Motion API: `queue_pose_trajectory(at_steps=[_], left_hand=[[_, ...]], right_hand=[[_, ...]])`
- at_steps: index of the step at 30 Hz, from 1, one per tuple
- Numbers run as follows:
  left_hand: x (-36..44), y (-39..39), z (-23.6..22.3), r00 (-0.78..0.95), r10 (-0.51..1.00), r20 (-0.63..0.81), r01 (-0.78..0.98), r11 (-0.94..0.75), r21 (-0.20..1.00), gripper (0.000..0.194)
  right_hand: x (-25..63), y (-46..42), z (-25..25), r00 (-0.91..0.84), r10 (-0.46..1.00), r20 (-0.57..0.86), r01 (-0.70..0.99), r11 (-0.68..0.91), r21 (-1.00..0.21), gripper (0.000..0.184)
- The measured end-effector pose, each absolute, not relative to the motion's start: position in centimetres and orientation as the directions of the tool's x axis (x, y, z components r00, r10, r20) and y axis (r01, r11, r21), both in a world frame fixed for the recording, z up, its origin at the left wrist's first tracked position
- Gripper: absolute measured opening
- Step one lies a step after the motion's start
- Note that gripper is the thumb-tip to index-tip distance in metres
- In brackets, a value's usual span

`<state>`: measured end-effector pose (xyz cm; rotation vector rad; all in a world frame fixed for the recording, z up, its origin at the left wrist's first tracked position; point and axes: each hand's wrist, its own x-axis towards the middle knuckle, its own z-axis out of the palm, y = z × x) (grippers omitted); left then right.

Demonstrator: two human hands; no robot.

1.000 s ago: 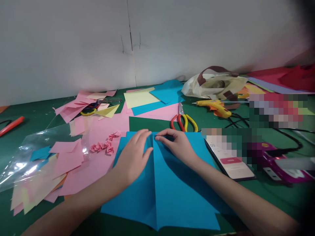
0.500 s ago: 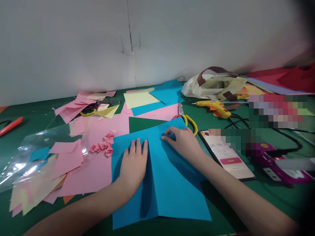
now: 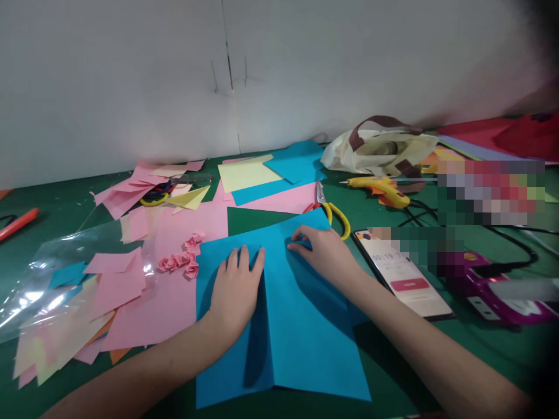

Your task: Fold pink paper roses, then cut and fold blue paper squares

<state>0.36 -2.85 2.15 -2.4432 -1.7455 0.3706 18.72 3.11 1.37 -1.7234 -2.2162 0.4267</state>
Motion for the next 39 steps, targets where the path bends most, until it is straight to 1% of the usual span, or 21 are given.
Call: queue_pose_trajectory(at_steps=[2, 5, 8, 12, 14, 16, 18, 21, 22, 23, 25, 26, 28, 33, 39], left_hand=[[0.2, -2.7, 1.8, 0.349, 0.932, -0.099, 0.916, -0.362, -0.174, 0.057], [-0.1, -2.3, 1.2, 0.433, 0.900, -0.050, 0.900, -0.435, -0.032, 0.054], [-0.5, -1.9, 0.6, 0.445, 0.895, -0.033, 0.895, -0.443, 0.053, 0.054], [-0.5, -1.6, 0.6, 0.460, 0.887, -0.030, 0.886, -0.457, 0.079, 0.053], [-0.4, -1.5, 1.0, 0.453, 0.890, -0.058, 0.890, -0.448, 0.084, 0.053], [-0.3, -1.5, 1.7, 0.448, 0.885, -0.126, 0.894, -0.440, 0.086, 0.056], [-0.5, -1.5, 2.7, 0.464, 0.854, -0.235, 0.885, -0.453, 0.105, 0.060], [-1.4, -1.2, 4.4, 0.528, 0.759, -0.381, 0.849, -0.490, 0.199, 0.062], [-1.7, -1.1, 4.9, 0.552, 0.730, -0.403, 0.834, -0.499, 0.237, 0.065], [-2.1, -1.0, 5.3, 0.570, 0.704, -0.424, 0.821, -0.505, 0.265, 0.072], [-2.6, -0.7, 5.9, 0.584, 0.670, -0.459, 0.811, -0.512, 0.283, 0.092], [-2.7, -0.7, 6.0, 0.582, 0.661, -0.473, 0.811, -0.513, 0.282, 0.100], [-2.9, -0.6, 5.9, 0.580, 0.656, -0.484, 0.812, -0.512, 0.279, 0.107], [-2.9, -0.5, 5.5, 0.572, 0.661, -0.487, 0.819, -0.492, 0.294, 0.106], [-2.8, -0.4, 5.6, 0.575, 0.666, -0.475, 0.818, -0.476, 0.323, 0.103]], right_hand=[[18.7, 3.1, 1.4, -0.231, 0.972, 0.050, 0.885, 0.231, -0.405, 0.010], [18.7, 3.2, 1.3, -0.221, 0.974, 0.042, 0.889, 0.219, -0.403, 0.011], [18.7, 3.2, 1.2, -0.223, 0.974, 0.040, 0.888, 0.220, -0.403, 0.011], [18.8, 3.2, 1.0, -0.219, 0.975, 0.045, 0.891, 0.218, -0.398, 0.011], [18.9, 3.2, 1.1, -0.213, 0.976, 0.038, 0.892, 0.210, -0.399, 0.011], [18.9, 3.2, 1.1, -0.213, 0.977, 0.031, 0.892, 0.208, -0.402, 0.012], [18.9, 3.2, 1.1, -0.220, 0.975, 0.034, 0.890, 0.215, -0.402, 0.012], [19.0, 3.3, 1.0, -0.227, 0.973, 0.045, 0.891, 0.226, -0.394, 0.012], [19.1, 3.3, 0.9, -0.228, 0.973, 0.047, 0.892, 0.228, -0.391, 0.012], [19.1, 3.4, 0.9, -0.229, 0.972, 0.049, 0.892, 0.230, -0.388, 0.012], [19.1, 3.4, 0.8, -0.234, 0.971, 0.048, 0.893, 0.235, -0.385, 0.012], [19.1, 3.4, 0.8, -0.237, 0.970, 0.047, 0.892, 0.237, -0.384, 0.013], [19.2, 3.4, 0.8, -0.239, 0.970, 0.041, 0.894, 0.236, -0.381, 0.013], [19.4, 3.4, 0.7, -0.222, 0.975, 0.028, 0.905, 0.216, -0.367, 0.014], [19.7, 3.5, 0.6, -0.216, 0.975, 0.049, 0.901, 0.218, -0.376, 0.013]])
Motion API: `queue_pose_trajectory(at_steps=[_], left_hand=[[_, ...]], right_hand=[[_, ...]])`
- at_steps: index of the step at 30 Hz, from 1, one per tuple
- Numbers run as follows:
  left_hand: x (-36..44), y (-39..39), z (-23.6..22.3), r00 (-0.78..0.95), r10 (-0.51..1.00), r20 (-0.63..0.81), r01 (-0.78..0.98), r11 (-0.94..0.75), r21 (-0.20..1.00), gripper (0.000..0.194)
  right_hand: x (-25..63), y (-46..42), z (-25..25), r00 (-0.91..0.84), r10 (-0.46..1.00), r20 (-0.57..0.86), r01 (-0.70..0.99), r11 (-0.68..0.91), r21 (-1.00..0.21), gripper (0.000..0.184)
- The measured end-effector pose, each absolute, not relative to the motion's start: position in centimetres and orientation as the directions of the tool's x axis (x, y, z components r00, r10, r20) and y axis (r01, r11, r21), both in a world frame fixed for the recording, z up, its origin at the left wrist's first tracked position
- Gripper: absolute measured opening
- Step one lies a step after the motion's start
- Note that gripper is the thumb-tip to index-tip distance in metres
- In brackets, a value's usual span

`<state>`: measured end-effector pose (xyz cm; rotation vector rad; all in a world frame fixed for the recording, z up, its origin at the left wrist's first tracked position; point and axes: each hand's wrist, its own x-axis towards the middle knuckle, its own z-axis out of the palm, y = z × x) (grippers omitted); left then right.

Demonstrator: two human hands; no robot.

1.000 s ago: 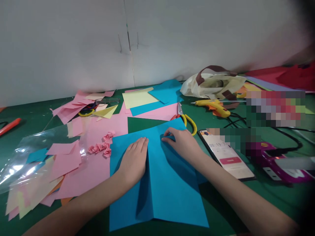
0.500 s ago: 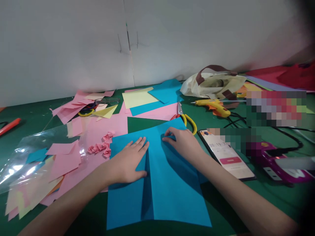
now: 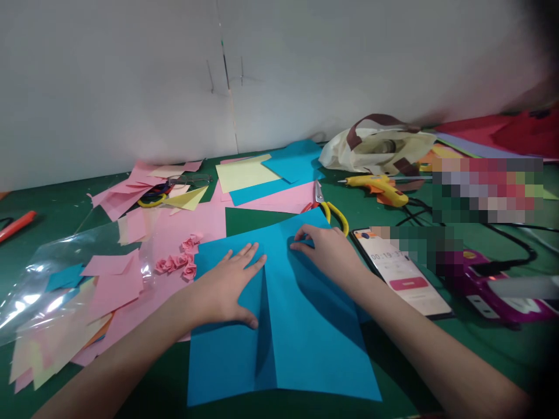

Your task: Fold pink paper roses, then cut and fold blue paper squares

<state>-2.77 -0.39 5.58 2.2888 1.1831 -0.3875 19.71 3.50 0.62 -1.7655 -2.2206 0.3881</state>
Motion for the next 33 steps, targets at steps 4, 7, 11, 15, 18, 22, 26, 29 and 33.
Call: queue_pose_trajectory(at_steps=[4, 7, 11, 15, 18, 22, 26, 29, 33], left_hand=[[-2.4, -0.5, 5.8, 0.589, 0.646, -0.486, 0.808, -0.494, 0.322, 0.096], [-2.1, -0.7, 6.0, 0.630, 0.619, -0.468, 0.776, -0.527, 0.347, 0.088], [-2.0, -1.0, 6.1, 0.633, 0.640, -0.436, 0.774, -0.521, 0.359, 0.090], [-1.8, -1.1, 6.3, 0.589, 0.661, -0.465, 0.808, -0.478, 0.343, 0.096], [-1.7, -1.1, 6.3, 0.577, 0.660, -0.481, 0.816, -0.477, 0.326, 0.095], [-1.7, -1.2, 6.0, 0.602, 0.650, -0.464, 0.798, -0.499, 0.338, 0.096], [-2.0, -1.4, 6.0, 0.611, 0.645, -0.458, 0.791, -0.489, 0.367, 0.093], [-2.1, -1.4, 6.1, 0.587, 0.659, -0.472, 0.810, -0.458, 0.367, 0.095], [-2.6, -0.5, 6.0, 0.561, 0.670, -0.487, 0.828, -0.450, 0.335, 0.094]], right_hand=[[19.8, 3.6, 0.7, -0.209, 0.977, 0.047, 0.906, 0.212, -0.365, 0.014], [19.8, 3.6, 0.8, -0.197, 0.980, 0.038, 0.914, 0.197, -0.355, 0.014], [19.9, 3.6, 1.0, -0.200, 0.979, 0.037, 0.914, 0.200, -0.354, 0.014], [20.0, 3.5, 1.1, -0.197, 0.980, 0.016, 0.918, 0.191, -0.347, 0.015], [19.9, 3.4, 1.1, -0.208, 0.978, 0.029, 0.927, 0.206, -0.313, 0.015], [19.8, 3.2, 1.1, -0.201, 0.978, 0.047, 0.939, 0.206, -0.275, 0.015], [19.9, 3.2, 1.2, -0.190, 0.981, 0.047, 0.939, 0.195, -0.285, 0.015], [20.5, 3.3, 1.2, -0.142, 0.990, -0.011, 0.933, 0.130, -0.335, 0.016], [21.2, 3.3, 1.3, -0.072, 0.996, -0.057, 0.906, 0.041, -0.421, 0.024]])
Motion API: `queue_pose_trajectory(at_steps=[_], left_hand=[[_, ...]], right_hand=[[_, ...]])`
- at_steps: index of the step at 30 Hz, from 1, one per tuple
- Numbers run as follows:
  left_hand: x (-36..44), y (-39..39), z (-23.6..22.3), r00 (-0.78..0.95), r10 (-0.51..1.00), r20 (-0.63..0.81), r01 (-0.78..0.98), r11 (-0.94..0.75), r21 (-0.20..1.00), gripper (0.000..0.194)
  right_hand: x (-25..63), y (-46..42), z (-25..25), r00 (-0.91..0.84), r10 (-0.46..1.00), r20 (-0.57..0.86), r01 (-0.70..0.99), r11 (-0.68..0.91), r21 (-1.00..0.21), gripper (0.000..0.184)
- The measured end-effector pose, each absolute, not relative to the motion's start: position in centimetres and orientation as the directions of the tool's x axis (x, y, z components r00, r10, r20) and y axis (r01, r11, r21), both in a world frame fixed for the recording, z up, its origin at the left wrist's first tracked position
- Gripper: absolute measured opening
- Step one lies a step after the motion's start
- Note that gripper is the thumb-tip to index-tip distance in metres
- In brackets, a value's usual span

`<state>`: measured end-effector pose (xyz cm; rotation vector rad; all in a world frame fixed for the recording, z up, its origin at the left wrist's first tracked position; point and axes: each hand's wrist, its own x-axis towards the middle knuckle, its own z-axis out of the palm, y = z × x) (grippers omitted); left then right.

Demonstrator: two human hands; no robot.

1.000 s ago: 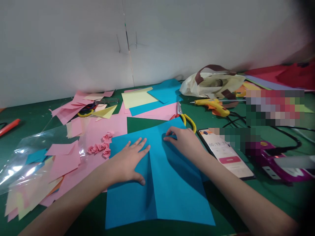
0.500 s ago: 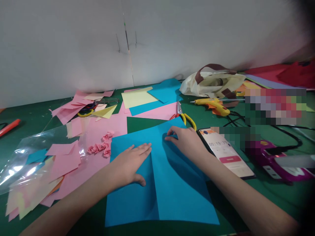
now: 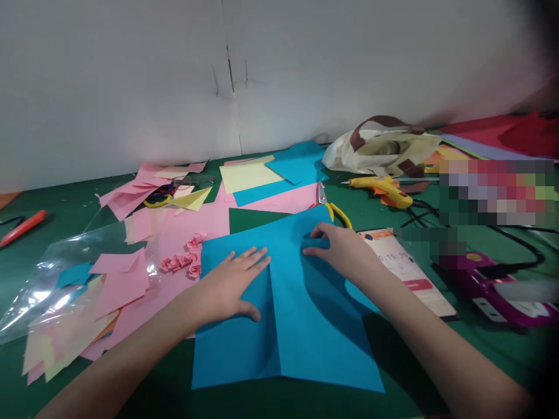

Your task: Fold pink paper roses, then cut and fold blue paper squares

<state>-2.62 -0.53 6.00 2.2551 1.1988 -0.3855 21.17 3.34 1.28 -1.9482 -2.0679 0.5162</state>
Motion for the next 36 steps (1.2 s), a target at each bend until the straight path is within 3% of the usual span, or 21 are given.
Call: queue_pose_trajectory(at_steps=[5, 9, 20, 36], left_hand=[[-3.5, 0.9, 5.7, 0.492, 0.738, -0.461, 0.870, -0.398, 0.291, 0.089], [-3.7, 1.1, 5.7, 0.504, 0.729, -0.462, 0.863, -0.412, 0.292, 0.086], [-4.1, 1.4, 5.7, 0.528, 0.687, -0.499, 0.848, -0.390, 0.360, 0.086], [-3.2, 0.0, 6.0, 0.483, 0.672, -0.561, 0.876, -0.367, 0.314, 0.062]], right_hand=[[21.1, 3.2, 1.8, 0.004, 0.993, 0.120, 0.825, 0.064, -0.561, 0.055], [21.0, 3.1, 2.0, 0.039, 0.999, 0.035, 0.804, -0.011, -0.595, 0.063], [20.7, 2.8, 2.5, 0.011, 0.976, -0.217, 0.861, -0.120, -0.494, 0.050], [20.9, 2.8, 3.3, 0.013, 0.956, -0.292, 0.895, -0.141, -0.422, 0.041]])
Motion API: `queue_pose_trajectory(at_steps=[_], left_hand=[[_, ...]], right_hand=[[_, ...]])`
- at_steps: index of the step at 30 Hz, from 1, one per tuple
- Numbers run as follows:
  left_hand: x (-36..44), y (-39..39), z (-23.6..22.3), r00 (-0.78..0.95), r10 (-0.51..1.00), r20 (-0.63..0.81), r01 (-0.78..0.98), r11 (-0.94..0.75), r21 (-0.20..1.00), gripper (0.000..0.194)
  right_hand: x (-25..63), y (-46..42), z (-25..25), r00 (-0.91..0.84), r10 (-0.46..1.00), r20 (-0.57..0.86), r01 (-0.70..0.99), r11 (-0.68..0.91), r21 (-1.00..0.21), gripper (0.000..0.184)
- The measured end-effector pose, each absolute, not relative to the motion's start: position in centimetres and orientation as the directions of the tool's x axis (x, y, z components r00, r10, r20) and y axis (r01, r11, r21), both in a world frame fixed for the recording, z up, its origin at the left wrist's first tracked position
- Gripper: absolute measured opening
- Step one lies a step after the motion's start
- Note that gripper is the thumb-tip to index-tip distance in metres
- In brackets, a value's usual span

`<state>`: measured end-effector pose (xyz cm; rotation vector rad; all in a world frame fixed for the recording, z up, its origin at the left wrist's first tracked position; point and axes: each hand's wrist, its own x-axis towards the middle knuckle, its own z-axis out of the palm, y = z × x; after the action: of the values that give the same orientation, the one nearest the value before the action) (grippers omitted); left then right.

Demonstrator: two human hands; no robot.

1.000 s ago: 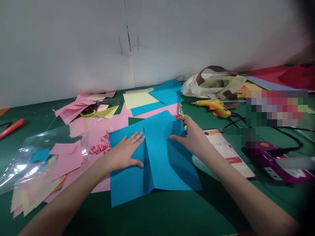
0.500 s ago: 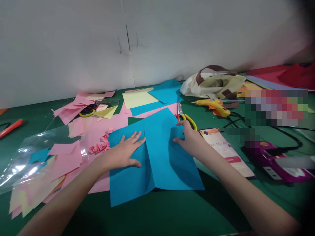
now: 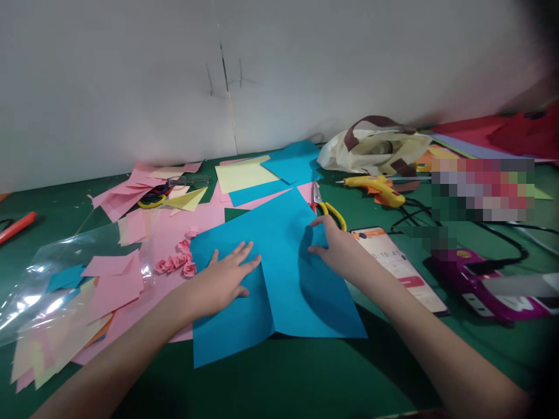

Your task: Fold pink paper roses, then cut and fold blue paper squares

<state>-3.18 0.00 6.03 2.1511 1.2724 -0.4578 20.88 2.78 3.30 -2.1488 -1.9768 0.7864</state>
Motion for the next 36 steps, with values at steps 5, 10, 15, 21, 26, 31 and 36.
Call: queue_pose_trajectory(at_steps=[5, 10, 15, 21, 26, 31, 36], left_hand=[[-2.7, -0.6, 6.7, 0.492, 0.652, -0.578, 0.871, -0.353, 0.342, 0.074], [-2.6, -0.3, 7.2, 0.503, 0.615, -0.608, 0.864, -0.382, 0.329, 0.101], [-2.7, -0.2, 7.4, 0.506, 0.565, -0.651, 0.856, -0.424, 0.298, 0.097], [-2.1, -0.8, 6.9, 0.499, 0.565, -0.658, 0.851, -0.464, 0.247, 0.113], [-1.2, -1.3, 7.0, 0.455, 0.587, -0.670, 0.878, -0.421, 0.227, 0.111], [-1.2, -1.6, 7.4, 0.525, 0.569, -0.633, 0.850, -0.392, 0.352, 0.102], [-1.1, -1.5, 7.2, 0.518, 0.584, -0.625, 0.855, -0.366, 0.367, 0.107]], right_hand=[[21.2, 2.8, 3.6, -0.007, 0.948, -0.318, 0.896, -0.135, -0.423, 0.034], [21.5, 3.0, 3.3, -0.009, 0.937, -0.350, 0.890, -0.152, -0.430, 0.025], [21.8, 3.0, 3.3, -0.028, 0.940, -0.341, 0.897, -0.127, -0.422, 0.021], [22.8, 3.1, 4.2, -0.151, 0.888, -0.435, 0.876, -0.084, -0.475, 0.019], [23.1, 3.2, 4.1, -0.204, 0.866, -0.456, 0.873, -0.050, -0.486, 0.007], [23.0, 3.2, 4.0, -0.208, 0.871, -0.444, 0.865, -0.048, -0.499, 0.008], [23.0, 3.1, 4.0, -0.191, 0.879, -0.438, 0.866, -0.058, -0.496, 0.009]])
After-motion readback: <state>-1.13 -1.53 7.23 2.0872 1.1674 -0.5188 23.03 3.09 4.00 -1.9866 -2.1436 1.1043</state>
